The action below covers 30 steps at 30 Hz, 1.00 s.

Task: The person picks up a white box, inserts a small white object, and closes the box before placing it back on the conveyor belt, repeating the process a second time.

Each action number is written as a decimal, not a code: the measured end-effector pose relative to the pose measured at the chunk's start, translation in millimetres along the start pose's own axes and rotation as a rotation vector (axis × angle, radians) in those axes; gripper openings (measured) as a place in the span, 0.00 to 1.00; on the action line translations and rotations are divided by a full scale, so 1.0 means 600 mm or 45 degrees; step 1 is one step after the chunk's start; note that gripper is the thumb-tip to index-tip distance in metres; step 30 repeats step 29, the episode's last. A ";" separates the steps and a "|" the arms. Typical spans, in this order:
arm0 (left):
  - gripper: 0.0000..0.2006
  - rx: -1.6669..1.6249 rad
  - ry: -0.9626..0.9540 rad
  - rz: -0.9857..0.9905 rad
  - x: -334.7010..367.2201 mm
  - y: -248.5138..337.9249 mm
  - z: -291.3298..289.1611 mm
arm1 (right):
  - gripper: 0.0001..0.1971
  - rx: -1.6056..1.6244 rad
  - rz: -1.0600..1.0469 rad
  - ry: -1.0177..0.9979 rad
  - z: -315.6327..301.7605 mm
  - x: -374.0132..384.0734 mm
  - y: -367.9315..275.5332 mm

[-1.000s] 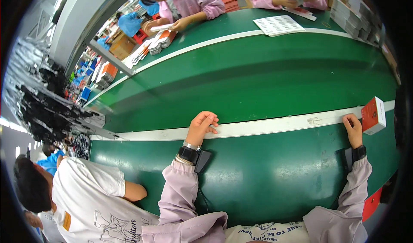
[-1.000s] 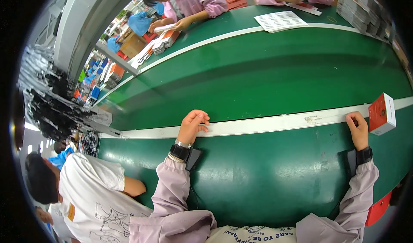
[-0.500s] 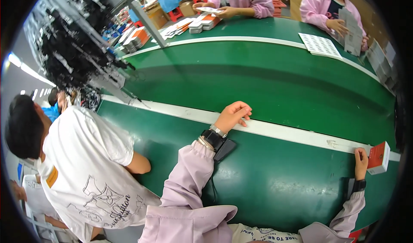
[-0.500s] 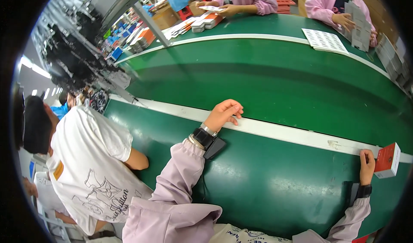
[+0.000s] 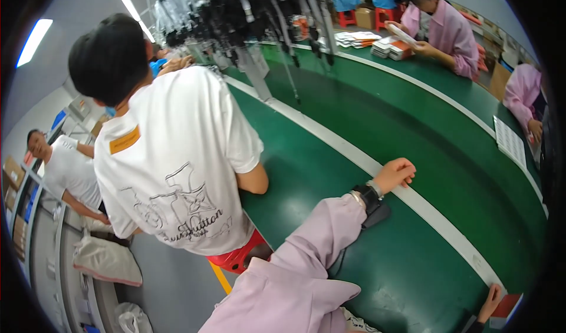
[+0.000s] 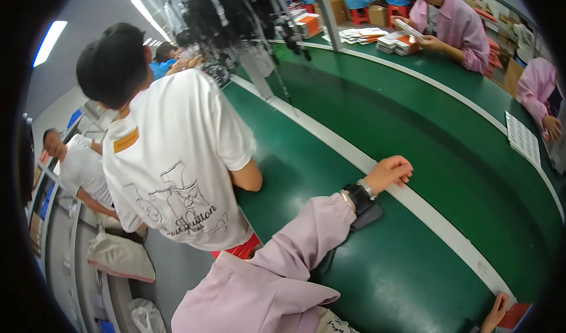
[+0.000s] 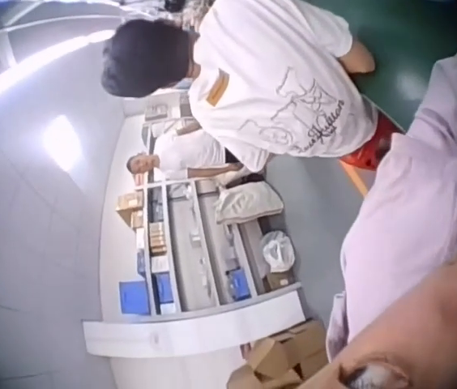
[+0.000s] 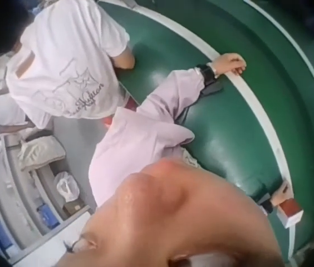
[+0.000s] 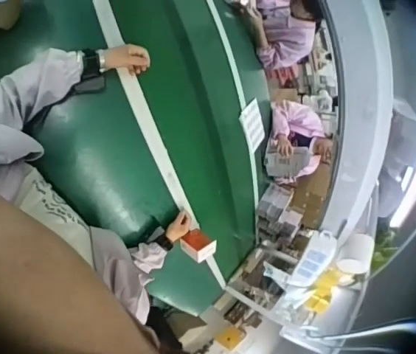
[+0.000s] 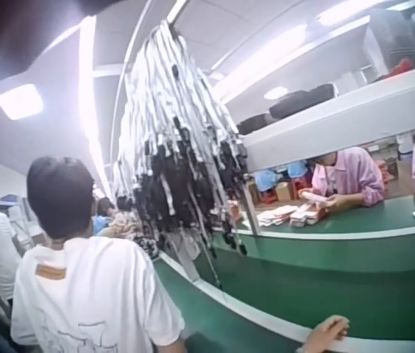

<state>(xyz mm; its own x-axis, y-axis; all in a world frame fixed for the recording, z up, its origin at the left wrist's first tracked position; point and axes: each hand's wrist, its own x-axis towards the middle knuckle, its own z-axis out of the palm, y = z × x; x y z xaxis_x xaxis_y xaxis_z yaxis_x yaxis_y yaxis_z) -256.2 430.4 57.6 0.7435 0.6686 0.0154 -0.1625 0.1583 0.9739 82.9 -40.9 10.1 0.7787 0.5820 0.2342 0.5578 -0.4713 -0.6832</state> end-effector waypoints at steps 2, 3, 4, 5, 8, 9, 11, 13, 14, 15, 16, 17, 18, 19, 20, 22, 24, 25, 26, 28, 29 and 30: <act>0.09 -0.013 0.048 0.022 -0.004 -0.003 0.002 | 0.10 -0.068 -0.019 -0.048 0.006 -0.011 -0.107; 0.09 -0.009 0.059 0.034 0.001 -0.008 0.009 | 0.11 -0.168 -0.009 -0.064 0.002 -0.030 -0.191; 0.08 0.002 0.085 0.046 0.002 -0.009 0.009 | 0.13 -0.259 -0.009 -0.090 0.001 -0.031 -0.232; 0.08 0.013 0.110 0.057 0.002 -0.010 0.009 | 0.13 -0.248 -0.030 -0.104 0.000 -0.019 -0.235; 0.07 -0.024 0.216 0.107 -0.001 -0.003 0.022 | 0.17 -0.337 -0.307 -0.341 -0.025 0.015 -0.240; 0.07 -0.044 0.236 0.132 0.000 0.001 0.029 | 0.19 -0.372 -0.388 -0.402 -0.039 0.016 -0.230; 0.06 -0.038 0.239 0.149 0.000 -0.001 0.026 | 0.22 -0.439 -0.556 -0.519 -0.053 0.016 -0.179; 0.06 -0.021 0.251 0.140 0.001 -0.005 0.020 | 0.24 -0.467 -0.643 -0.593 -0.020 0.062 -0.118; 0.06 -0.020 0.259 0.141 0.003 -0.008 0.017 | 0.22 -0.406 -0.606 -0.553 -0.006 0.077 -0.086; 0.07 -0.016 0.259 0.136 0.004 -0.012 0.014 | 0.21 -0.344 -0.567 -0.513 0.005 0.086 -0.052; 0.07 -0.012 0.260 0.130 0.006 -0.019 0.010 | 0.20 -0.282 -0.526 -0.474 0.016 0.090 -0.017; 0.07 -0.012 0.248 0.123 0.008 -0.019 0.013 | 0.18 -0.227 -0.477 -0.428 0.023 0.094 -0.003; 0.07 -0.013 0.242 0.117 0.011 -0.021 0.012 | 0.17 -0.172 -0.425 -0.382 0.031 0.095 0.012; 0.07 -0.007 0.247 0.123 0.015 -0.022 0.006 | 0.16 -0.116 -0.370 -0.337 0.039 0.094 0.028; 0.07 -0.003 0.241 0.125 0.017 -0.021 0.004 | 0.14 -0.066 -0.305 -0.284 0.038 0.082 0.037; 0.07 0.001 0.210 0.104 0.015 -0.028 -0.001 | 0.12 0.033 -0.166 -0.175 0.039 0.053 0.058; 0.06 0.050 0.167 0.120 0.016 -0.019 0.005 | 0.10 0.062 -0.063 -0.049 0.018 0.008 -0.006; 0.06 0.045 0.113 0.112 0.019 -0.016 0.006 | 0.09 0.051 -0.028 -0.053 0.016 0.000 -0.042; 0.07 0.075 0.081 0.100 0.023 -0.016 0.013 | 0.08 0.032 0.016 -0.038 0.004 -0.010 -0.087; 0.07 0.123 0.076 0.060 0.022 -0.014 0.005 | 0.09 0.023 0.097 -0.101 0.010 -0.009 -0.105; 0.07 0.131 0.082 0.040 0.022 -0.011 0.001 | 0.09 0.025 0.136 -0.200 0.015 -0.010 -0.105; 0.07 0.131 0.082 0.040 0.022 -0.011 0.001 | 0.09 0.025 0.136 -0.200 0.015 -0.010 -0.105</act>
